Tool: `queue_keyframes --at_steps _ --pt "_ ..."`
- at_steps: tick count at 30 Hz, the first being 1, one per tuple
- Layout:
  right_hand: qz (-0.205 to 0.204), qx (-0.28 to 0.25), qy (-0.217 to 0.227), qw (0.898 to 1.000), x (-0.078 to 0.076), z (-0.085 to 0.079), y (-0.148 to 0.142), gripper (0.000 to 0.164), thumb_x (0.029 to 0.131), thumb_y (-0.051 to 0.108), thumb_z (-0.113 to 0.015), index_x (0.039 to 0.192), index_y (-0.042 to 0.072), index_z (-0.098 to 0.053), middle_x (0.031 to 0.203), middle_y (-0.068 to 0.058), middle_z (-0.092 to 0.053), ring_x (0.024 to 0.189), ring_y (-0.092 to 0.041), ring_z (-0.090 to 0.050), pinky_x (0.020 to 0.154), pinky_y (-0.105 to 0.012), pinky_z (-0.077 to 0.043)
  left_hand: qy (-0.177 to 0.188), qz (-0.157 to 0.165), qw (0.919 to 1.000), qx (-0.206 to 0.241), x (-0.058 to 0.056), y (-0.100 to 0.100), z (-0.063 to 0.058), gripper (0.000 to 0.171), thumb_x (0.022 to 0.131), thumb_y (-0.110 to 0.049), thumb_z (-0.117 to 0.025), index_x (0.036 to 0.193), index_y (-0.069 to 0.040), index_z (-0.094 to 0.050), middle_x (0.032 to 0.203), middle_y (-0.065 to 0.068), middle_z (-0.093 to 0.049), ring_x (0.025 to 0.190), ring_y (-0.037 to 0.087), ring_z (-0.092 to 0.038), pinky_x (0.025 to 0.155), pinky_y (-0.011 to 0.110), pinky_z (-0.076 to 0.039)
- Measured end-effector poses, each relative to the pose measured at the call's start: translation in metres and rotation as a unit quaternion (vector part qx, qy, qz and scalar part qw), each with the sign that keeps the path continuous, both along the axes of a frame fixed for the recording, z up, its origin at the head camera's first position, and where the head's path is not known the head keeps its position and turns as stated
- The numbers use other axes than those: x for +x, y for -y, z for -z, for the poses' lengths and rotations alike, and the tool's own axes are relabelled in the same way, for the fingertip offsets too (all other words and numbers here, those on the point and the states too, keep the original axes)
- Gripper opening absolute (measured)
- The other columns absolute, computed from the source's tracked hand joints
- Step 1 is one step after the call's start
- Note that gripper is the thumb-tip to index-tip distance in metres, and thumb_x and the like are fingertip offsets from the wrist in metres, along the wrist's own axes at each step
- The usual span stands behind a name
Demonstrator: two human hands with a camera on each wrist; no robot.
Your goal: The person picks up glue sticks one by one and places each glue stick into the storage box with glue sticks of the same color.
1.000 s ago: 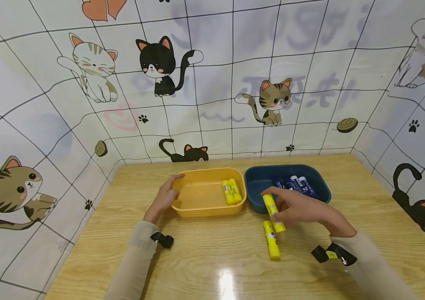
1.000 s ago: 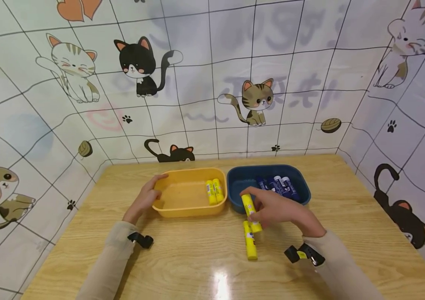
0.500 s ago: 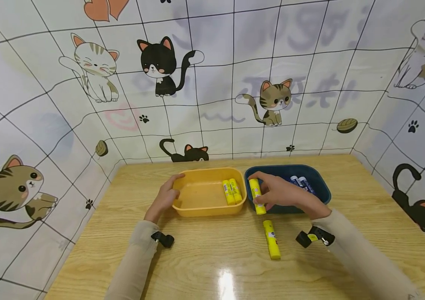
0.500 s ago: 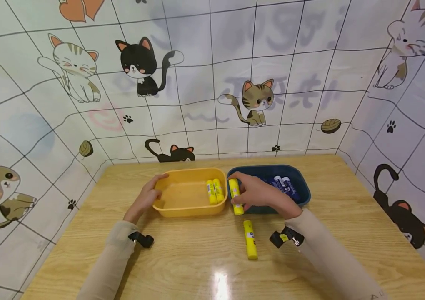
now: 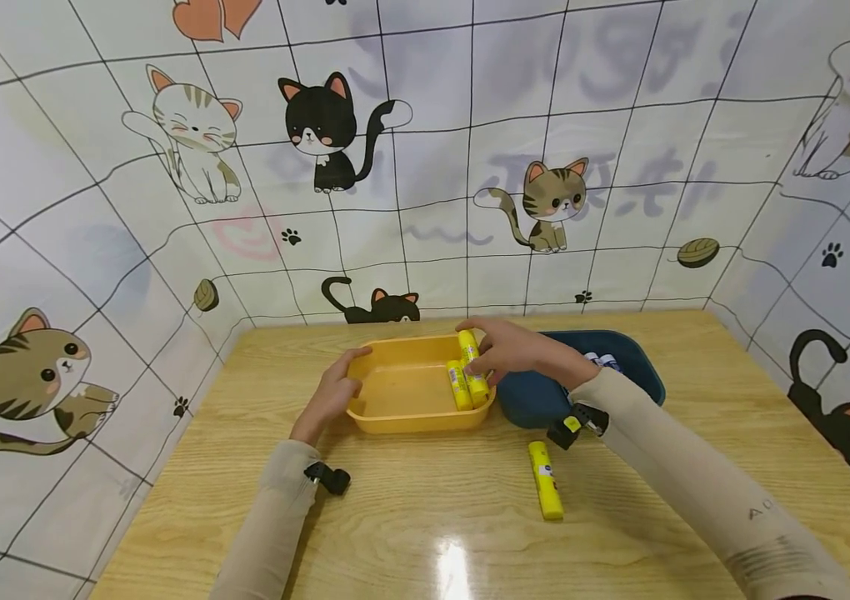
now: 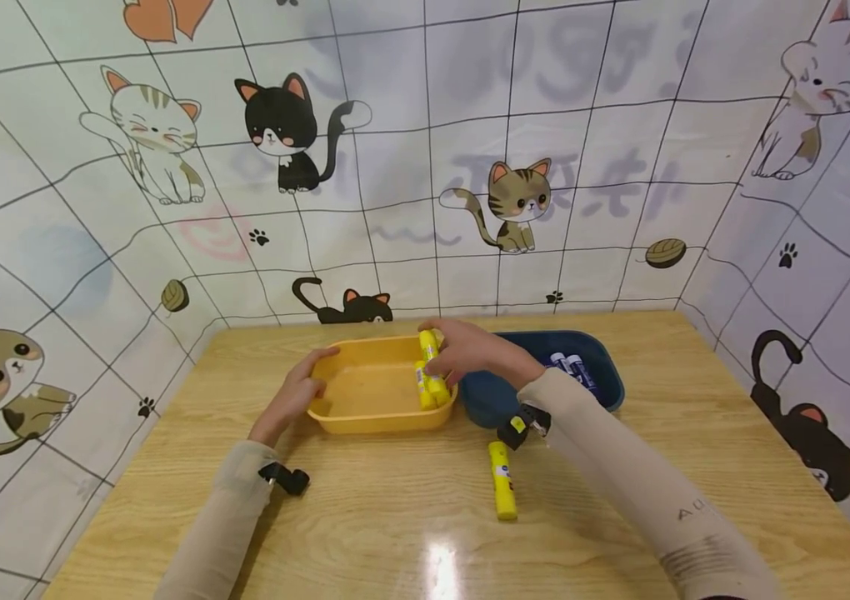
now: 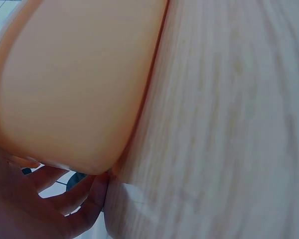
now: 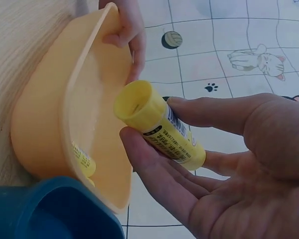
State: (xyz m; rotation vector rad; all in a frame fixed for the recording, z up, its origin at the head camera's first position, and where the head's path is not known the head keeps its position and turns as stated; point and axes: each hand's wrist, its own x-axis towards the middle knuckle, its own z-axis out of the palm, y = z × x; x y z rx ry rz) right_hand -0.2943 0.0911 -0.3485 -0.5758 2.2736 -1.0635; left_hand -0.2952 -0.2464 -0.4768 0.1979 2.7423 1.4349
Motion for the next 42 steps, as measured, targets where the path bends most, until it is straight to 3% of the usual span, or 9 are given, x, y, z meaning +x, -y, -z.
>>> queue_keyframes --at_steps 4,12,20,28,33,42 --pt "0.013 0.01 0.013 1.0 -0.01 0.002 0.014 0.076 0.096 0.01 -0.069 0.16 0.011 -0.028 0.134 -0.032 -0.057 0.104 -0.033 -0.072 0.089 -0.049 -0.061 -0.003 -0.003 1.0 -0.003 -0.001 0.0 0.0 0.078 0.078 0.003 -0.048 0.154 -0.015 -0.048 0.163 0.015 -0.041 0.13 0.033 -0.044 0.093 0.043 -0.039" --pt "0.03 0.049 0.019 0.998 -0.034 0.016 0.032 0.069 0.095 0.012 -0.073 0.152 0.011 -0.034 0.116 -0.022 -0.067 0.089 -0.028 -0.075 0.089 -0.046 -0.061 -0.003 -0.006 1.0 -0.001 0.0 0.002 0.001 0.078 0.078 0.003 -0.048 0.153 -0.015 -0.048 0.162 0.014 -0.043 0.128 0.033 -0.045 0.093 0.043 -0.039" --pt "-0.008 0.099 0.023 0.995 -0.053 0.013 0.05 0.064 0.094 0.012 -0.073 0.147 0.008 -0.038 0.107 -0.02 -0.073 0.09 -0.03 -0.077 0.085 -0.042 -0.062 -0.004 -0.003 1.0 -0.001 0.0 0.002 0.004 0.079 0.077 0.004 -0.047 0.153 -0.015 -0.048 0.163 0.014 -0.042 0.133 0.032 -0.045 0.093 0.043 -0.038" --pt "-0.037 0.156 0.03 0.987 -0.055 0.017 0.072 0.066 0.093 0.009 -0.073 0.151 0.004 -0.04 0.11 -0.017 -0.07 0.088 -0.027 -0.077 0.088 -0.041 -0.062 -0.009 -0.004 0.9999 -0.007 -0.002 0.002 0.002 0.079 0.076 0.004 -0.048 0.153 -0.016 -0.049 0.162 0.014 -0.043 0.132 0.033 -0.045 0.094 0.043 -0.039" --pt "-0.036 0.164 0.011 0.986 -0.053 0.025 0.083 0.066 0.092 0.007 -0.074 0.149 0.001 -0.042 0.109 -0.017 -0.071 0.085 -0.028 -0.077 0.085 -0.041 -0.062 -0.011 -0.003 0.9999 -0.005 -0.002 0.002 0.002 0.079 0.076 0.004 -0.048 0.153 -0.015 -0.049 0.162 0.015 -0.043 0.133 0.034 -0.046 0.094 0.043 -0.039" --pt "-0.028 0.181 -0.001 0.983 -0.05 0.034 0.091 0.065 0.091 0.004 -0.075 0.147 0.0 -0.043 0.122 -0.021 -0.062 0.088 -0.03 -0.076 0.083 -0.038 -0.063 -0.004 -0.002 1.0 0.003 -0.003 0.0 0.002 0.078 0.077 0.004 -0.048 0.153 -0.017 -0.049 0.162 0.012 -0.044 0.135 0.032 -0.045 0.097 0.043 -0.037"
